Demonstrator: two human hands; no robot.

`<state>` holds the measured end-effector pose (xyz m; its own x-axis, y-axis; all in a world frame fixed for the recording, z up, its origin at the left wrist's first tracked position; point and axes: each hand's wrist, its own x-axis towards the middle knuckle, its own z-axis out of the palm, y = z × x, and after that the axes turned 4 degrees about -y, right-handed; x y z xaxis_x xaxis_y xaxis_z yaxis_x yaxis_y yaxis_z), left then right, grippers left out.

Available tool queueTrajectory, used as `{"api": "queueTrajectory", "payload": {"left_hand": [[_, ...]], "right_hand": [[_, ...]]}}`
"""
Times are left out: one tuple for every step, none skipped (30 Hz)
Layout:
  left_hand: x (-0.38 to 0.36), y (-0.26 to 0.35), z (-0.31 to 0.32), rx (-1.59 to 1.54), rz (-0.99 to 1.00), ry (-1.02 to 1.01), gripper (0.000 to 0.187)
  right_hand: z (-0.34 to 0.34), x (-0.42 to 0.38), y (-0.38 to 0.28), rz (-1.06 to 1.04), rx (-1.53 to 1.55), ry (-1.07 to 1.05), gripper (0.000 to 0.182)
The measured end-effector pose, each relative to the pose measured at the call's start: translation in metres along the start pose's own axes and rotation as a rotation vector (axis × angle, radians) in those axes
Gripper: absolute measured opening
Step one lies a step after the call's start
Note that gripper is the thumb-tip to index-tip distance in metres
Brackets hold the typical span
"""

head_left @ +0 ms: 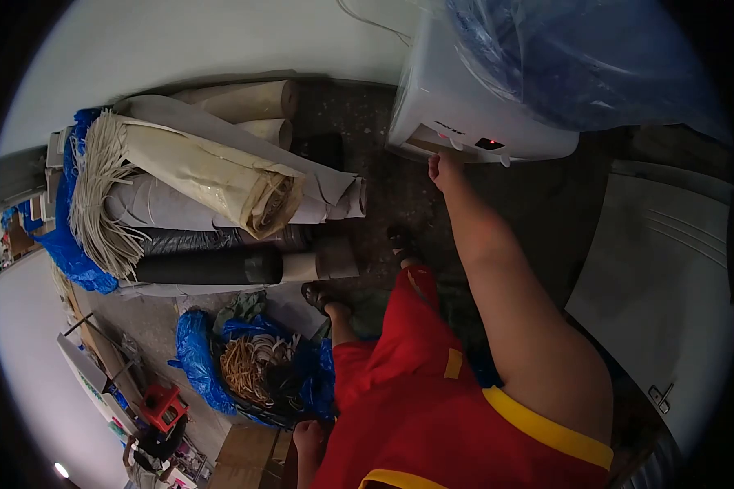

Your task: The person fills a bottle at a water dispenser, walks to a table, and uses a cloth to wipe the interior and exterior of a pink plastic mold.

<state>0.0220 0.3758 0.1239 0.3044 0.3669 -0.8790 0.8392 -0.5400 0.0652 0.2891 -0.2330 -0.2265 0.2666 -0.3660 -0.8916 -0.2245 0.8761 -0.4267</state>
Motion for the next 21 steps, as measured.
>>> {"api": "queueTrajectory", "payload": {"left_hand": [[0.001, -0.002, 0.0, 0.0, -0.001, -0.001, 0.016], [0.003, -0.004, 0.0, -0.01, 0.007, 0.007, 0.016], [0.003, -0.003, 0.0, -0.018, 0.014, 0.016, 0.016], [0.002, -0.003, 0.0, -0.015, 0.012, 0.016, 0.016], [0.0, -0.002, 0.001, -0.013, 0.016, 0.039, 0.015], [-0.001, -0.001, 0.003, -0.013, 0.02, 0.061, 0.015], [-0.001, -0.002, 0.003, -0.012, 0.02, 0.061, 0.015], [0.0, -0.004, 0.003, -0.032, 0.01, 0.062, 0.015], [0.0, -0.007, 0.003, -0.048, -0.001, 0.061, 0.016], [-0.001, -0.009, 0.002, -0.045, -0.002, 0.061, 0.016], [-0.001, -0.012, 0.003, -0.044, -0.01, 0.06, 0.016], [-0.002, -0.01, 0.003, -0.045, -0.018, 0.059, 0.016], [-0.002, -0.008, 0.004, -0.044, -0.018, 0.057, 0.016], [-0.003, -0.006, 0.005, -0.014, -0.031, 0.067, 0.017], [-0.004, -0.004, 0.005, 0.017, -0.044, 0.077, 0.017], [-0.003, -0.006, 0.006, 0.019, -0.046, 0.074, 0.017], [0.0, -0.01, 0.005, -0.003, -0.032, 0.071, 0.017], [0.0, -0.009, 0.004, -0.028, -0.016, 0.068, 0.017], [0.001, -0.008, 0.004, -0.03, -0.015, 0.067, 0.017], [0.0, -0.008, 0.003, -0.038, 0.0, 0.064, 0.017], [-0.001, -0.007, 0.003, -0.045, 0.015, 0.061, 0.017]], "right_hand": [[-0.001, 0.004, 0.001, 0.0, -0.001, 0.001, 0.015], [-0.003, 0.008, 0.001, 0.017, 0.028, -0.015, 0.013], [-0.002, 0.007, 0.001, 0.034, 0.058, -0.031, 0.011], [-0.002, 0.007, 0.002, 0.036, 0.059, -0.028, 0.011], [0.001, 0.007, 0.003, 0.01, 0.074, 0.018, 0.009], [0.006, 0.003, 0.001, -0.018, 0.086, 0.063, 0.006], [0.011, -0.002, 0.0, -0.017, 0.087, 0.063, 0.006], [0.015, -0.006, -0.001, -0.029, 0.091, 0.101, 0.005], [0.017, -0.01, -0.002, -0.039, 0.097, 0.141, 0.003], [0.018, -0.013, -0.002, -0.038, 0.098, 0.144, 0.003], [0.021, -0.016, -0.002, -0.053, 0.113, 0.159, 0.003], [0.02, -0.014, -0.001, -0.07, 0.128, 0.173, 0.002], [0.019, -0.013, 0.0, -0.07, 0.127, 0.175, 0.002], [0.016, -0.011, 0.003, -0.093, 0.089, 0.121, 0.002], [0.013, -0.011, 0.006, -0.116, 0.052, 0.069, 0.002], [0.011, -0.009, 0.006, -0.115, 0.051, 0.073, 0.002], [0.011, -0.008, 0.008, -0.123, 0.039, 0.082, 0.005], [0.012, -0.007, 0.008, -0.132, 0.027, 0.089, 0.011], [0.015, -0.005, 0.008, -0.134, 0.026, 0.087, 0.011], [0.016, -0.004, 0.009, -0.148, 0.04, 0.103, 0.012], [0.018, -0.008, 0.008, -0.161, 0.054, 0.119, 0.014]]}}
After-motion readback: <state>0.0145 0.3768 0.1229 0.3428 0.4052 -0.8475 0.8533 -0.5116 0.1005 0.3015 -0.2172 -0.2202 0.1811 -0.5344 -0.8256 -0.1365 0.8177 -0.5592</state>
